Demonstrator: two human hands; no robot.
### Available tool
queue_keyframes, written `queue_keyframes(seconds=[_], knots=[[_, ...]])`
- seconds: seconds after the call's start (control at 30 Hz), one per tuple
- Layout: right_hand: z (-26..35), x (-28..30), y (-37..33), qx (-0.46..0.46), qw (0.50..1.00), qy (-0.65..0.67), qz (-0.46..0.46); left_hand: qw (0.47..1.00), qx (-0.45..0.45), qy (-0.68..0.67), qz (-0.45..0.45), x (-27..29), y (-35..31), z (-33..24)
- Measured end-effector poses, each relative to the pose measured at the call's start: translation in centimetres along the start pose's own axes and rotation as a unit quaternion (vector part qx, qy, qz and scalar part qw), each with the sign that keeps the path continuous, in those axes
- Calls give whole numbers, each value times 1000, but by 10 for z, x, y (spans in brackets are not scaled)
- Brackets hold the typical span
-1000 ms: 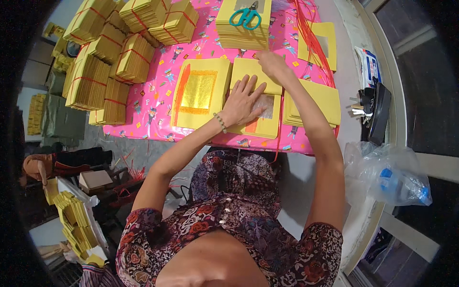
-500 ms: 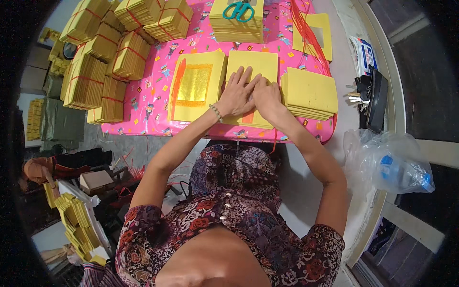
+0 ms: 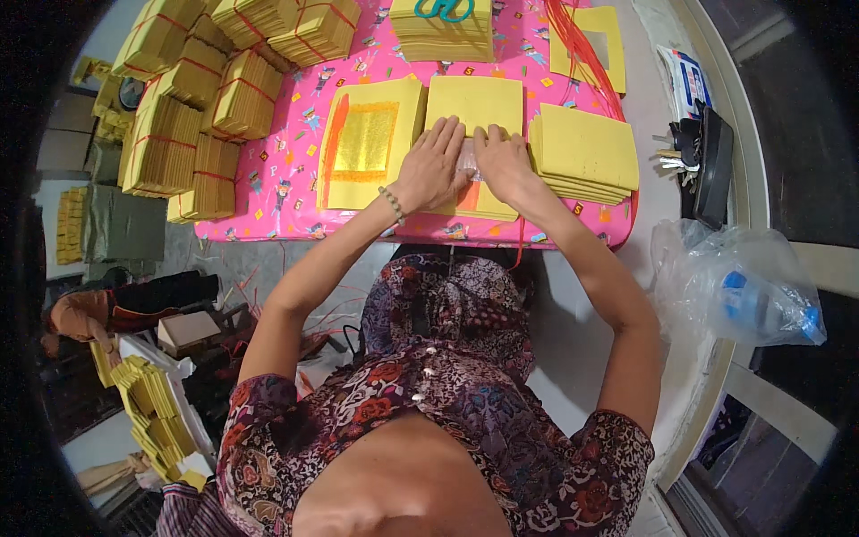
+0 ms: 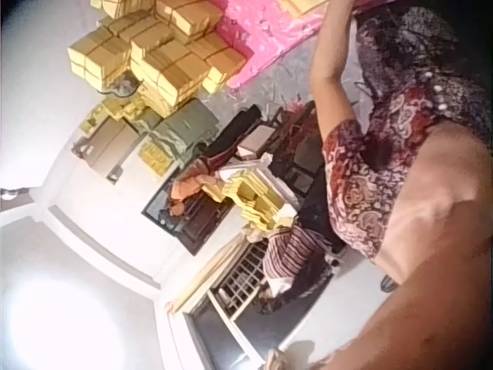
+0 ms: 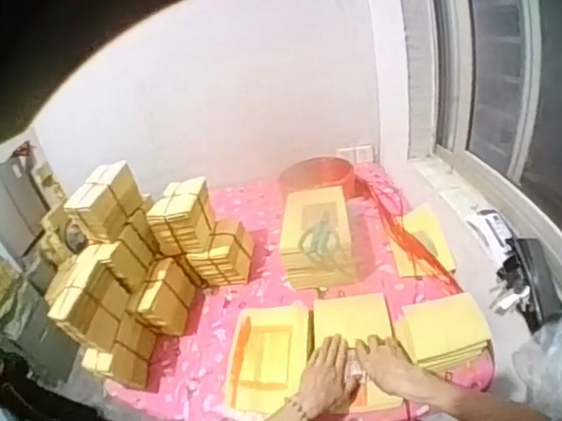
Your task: Folding and stacking sheets of yellow joss paper with foil centers.
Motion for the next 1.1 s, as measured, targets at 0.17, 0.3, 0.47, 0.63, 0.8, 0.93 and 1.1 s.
queue_keyframes(seconds=[0.17, 0.3, 0.47, 0.63, 0.8, 0.93, 1.1], knots=[[3, 1, -2, -18, 999, -33, -2, 999, -1, 44, 24, -6, 3, 1], [2, -6, -7, -21, 999, -42, 8, 999, -17, 36, 37, 2, 6, -5], [9, -6, -10, -30, 990, -137, -34, 997, -9, 72, 32, 4, 5, -12], [6, -2, -10, -29, 994, -99, -35, 996, -10, 82, 16, 4, 4, -13], [-7, 1, 3, -31, 999, -6, -30, 998, -29, 51, 23, 5, 8, -5], [-12, -1, 16, -46, 996, -35, -72, 999, -29, -24, 23, 8, 15, 11], [-2, 4, 26, -10, 989, -130, -69, 983, -5, -175, 48, 29, 22, 26]])
Point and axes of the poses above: each hand's wrist, its own y-axis towards the middle knuckle, its own x-axis out of the back of the hand, z = x × y, the point moved 7 cm from there along y, towards the middle knuckle, and after that the axes turned 4 degrees about z, right-handed, at the moved point
